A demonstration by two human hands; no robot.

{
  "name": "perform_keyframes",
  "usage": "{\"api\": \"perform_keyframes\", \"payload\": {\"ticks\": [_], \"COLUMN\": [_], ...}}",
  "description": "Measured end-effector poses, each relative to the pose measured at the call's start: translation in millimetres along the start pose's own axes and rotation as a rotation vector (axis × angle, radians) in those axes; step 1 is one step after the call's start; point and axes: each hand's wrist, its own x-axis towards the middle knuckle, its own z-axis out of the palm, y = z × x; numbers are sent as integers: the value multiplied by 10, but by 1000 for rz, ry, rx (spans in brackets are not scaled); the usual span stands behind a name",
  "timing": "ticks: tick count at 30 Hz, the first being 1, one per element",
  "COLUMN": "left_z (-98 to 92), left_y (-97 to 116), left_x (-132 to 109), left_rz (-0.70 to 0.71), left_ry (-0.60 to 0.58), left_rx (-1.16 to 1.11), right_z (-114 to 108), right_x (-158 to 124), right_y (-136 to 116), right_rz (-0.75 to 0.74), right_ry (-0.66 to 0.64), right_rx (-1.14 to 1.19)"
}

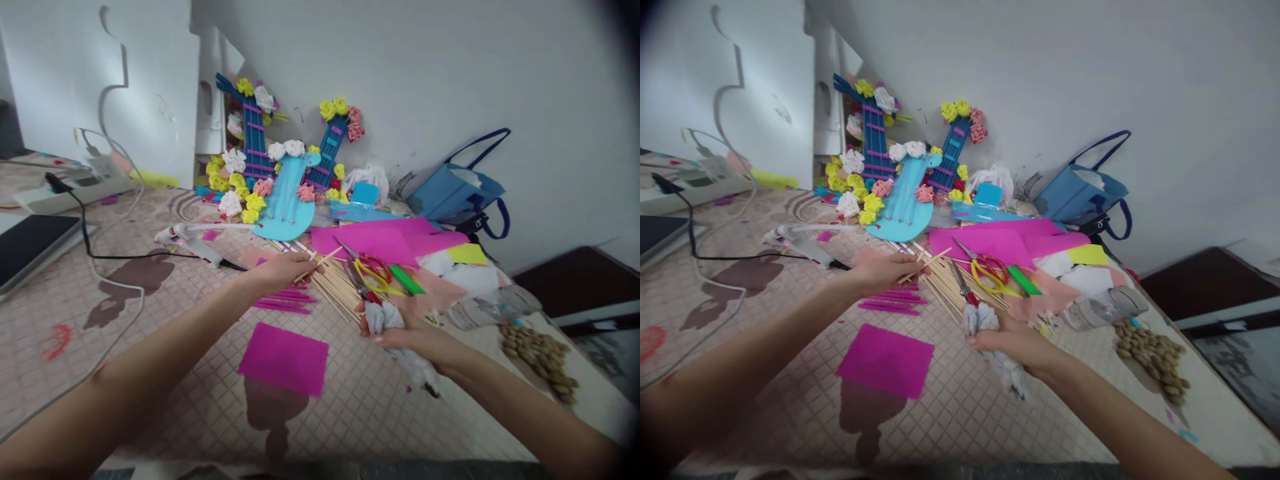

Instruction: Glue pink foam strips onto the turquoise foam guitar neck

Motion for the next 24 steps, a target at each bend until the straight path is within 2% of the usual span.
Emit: {"api": "perform_keyframes", "payload": {"ticks": [4, 9, 14, 20, 24], "left_z": [33, 52, 68, 108, 115], "left_y": [-4, -72, -94, -71, -75], "left_x": [-263, -414, -483, -513, -529], "left_rz": [-74, -197, -184, -156, -164], "left_ry": [-94, -276, -336, -323, -357], "left_rx": [-324, -760, -702, -495, -484], "right_z": [110, 267, 307, 313, 306], "right_x": [-71, -91, -36, 13, 19], "right_y": [-112, -249, -354, -408, -389], "right_rz": [92, 122, 98, 96, 57], "right_ry": [-116, -145, -186, -223, -240], "right_rx": [35, -38, -51, -100, -144]}}
